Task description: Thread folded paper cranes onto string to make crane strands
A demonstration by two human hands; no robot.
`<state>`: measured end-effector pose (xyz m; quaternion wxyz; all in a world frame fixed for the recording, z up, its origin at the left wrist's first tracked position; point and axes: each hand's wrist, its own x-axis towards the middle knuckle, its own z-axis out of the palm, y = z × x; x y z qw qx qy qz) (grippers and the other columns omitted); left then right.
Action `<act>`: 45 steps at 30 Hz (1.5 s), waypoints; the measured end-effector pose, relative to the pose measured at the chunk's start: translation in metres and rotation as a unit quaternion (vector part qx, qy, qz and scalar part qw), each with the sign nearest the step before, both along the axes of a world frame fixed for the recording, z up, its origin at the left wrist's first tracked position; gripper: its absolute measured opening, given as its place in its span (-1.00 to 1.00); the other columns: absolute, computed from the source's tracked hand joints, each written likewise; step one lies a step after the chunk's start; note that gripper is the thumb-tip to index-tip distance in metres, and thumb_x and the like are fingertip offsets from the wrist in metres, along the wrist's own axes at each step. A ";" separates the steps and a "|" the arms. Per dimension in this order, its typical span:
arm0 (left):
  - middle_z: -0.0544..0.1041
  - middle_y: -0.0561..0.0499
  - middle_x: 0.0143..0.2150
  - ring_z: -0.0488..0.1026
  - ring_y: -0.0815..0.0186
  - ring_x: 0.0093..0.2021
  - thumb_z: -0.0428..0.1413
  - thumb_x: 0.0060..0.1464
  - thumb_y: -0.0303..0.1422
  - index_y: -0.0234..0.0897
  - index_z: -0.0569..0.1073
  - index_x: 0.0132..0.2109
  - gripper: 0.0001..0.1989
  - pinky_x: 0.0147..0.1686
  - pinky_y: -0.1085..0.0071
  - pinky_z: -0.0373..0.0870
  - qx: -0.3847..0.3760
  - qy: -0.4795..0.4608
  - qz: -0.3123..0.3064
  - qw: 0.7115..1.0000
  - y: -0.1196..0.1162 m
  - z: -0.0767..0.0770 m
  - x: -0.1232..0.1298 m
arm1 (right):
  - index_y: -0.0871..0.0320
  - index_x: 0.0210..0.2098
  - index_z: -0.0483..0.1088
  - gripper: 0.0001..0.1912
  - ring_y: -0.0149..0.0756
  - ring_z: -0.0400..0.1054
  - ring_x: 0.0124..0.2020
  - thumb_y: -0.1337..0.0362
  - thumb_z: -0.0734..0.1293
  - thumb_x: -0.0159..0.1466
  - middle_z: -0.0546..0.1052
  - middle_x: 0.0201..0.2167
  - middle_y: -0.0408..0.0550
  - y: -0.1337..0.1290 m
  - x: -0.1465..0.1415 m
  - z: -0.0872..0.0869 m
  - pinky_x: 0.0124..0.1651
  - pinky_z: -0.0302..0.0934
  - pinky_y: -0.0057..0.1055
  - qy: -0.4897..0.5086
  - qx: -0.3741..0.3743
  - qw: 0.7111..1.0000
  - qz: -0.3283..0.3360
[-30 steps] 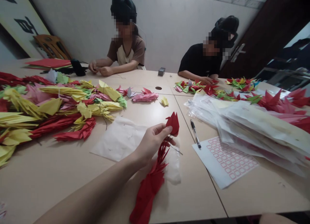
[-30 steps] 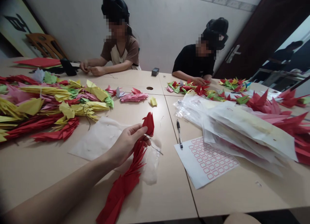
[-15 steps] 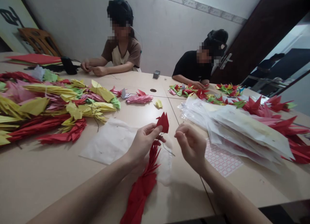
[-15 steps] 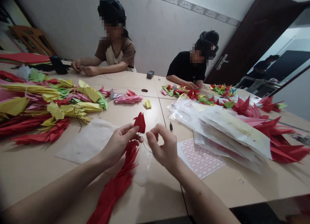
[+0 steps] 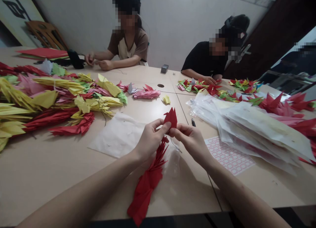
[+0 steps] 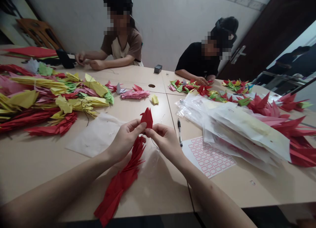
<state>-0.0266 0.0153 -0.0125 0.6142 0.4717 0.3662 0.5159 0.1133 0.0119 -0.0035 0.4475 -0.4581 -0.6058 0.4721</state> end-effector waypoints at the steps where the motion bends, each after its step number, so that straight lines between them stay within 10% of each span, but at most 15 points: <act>1: 0.46 0.05 -0.41 0.37 0.44 -0.42 0.15 0.06 -0.22 -0.33 0.46 -0.33 -0.77 -0.44 0.52 0.34 -0.001 0.001 0.000 1.000 0.000 0.000 0.000 | 0.16 -0.49 0.42 -0.73 -0.42 0.20 -0.50 0.07 0.39 0.12 0.40 -0.55 -0.15 0.000 0.001 0.001 -0.45 0.05 -0.43 -0.002 -0.011 1.000 0.009; 16: 0.45 -0.03 -0.28 0.44 0.45 -0.48 0.12 0.08 -0.17 -0.36 0.37 -0.28 -0.71 -0.59 0.57 0.27 -0.008 0.013 0.008 1.000 0.009 -0.003 -0.003 | 0.11 -0.56 0.25 -0.76 -0.53 -0.26 -0.67 0.17 0.37 0.10 -0.09 -0.69 -0.36 0.009 0.020 0.015 -0.54 -0.18 -0.44 0.249 -0.185 0.937 0.163; 26: 0.50 -0.08 -0.24 0.39 0.47 -0.49 0.15 0.05 -0.17 -0.36 0.39 -0.30 -0.71 -0.61 0.58 0.22 -0.021 0.012 -0.036 0.999 0.007 -0.003 -0.003 | 0.04 -0.55 0.28 -0.79 -0.49 -0.35 -0.67 0.13 0.33 0.13 -0.17 -0.68 -0.35 0.023 0.061 0.042 -0.60 -0.25 -0.43 0.261 -0.029 0.965 0.002; 45: 0.59 -0.16 -0.27 0.55 0.31 -0.38 0.15 0.08 -0.22 -0.36 0.45 -0.28 -0.75 -0.35 0.42 0.43 -0.134 0.059 -0.282 0.948 0.003 -0.003 -0.007 | 0.08 -0.46 0.38 -0.88 -0.55 0.38 -0.46 0.30 0.35 0.22 0.35 -0.59 -0.31 0.049 0.081 0.031 -0.29 0.35 -0.58 0.447 0.021 0.885 -0.127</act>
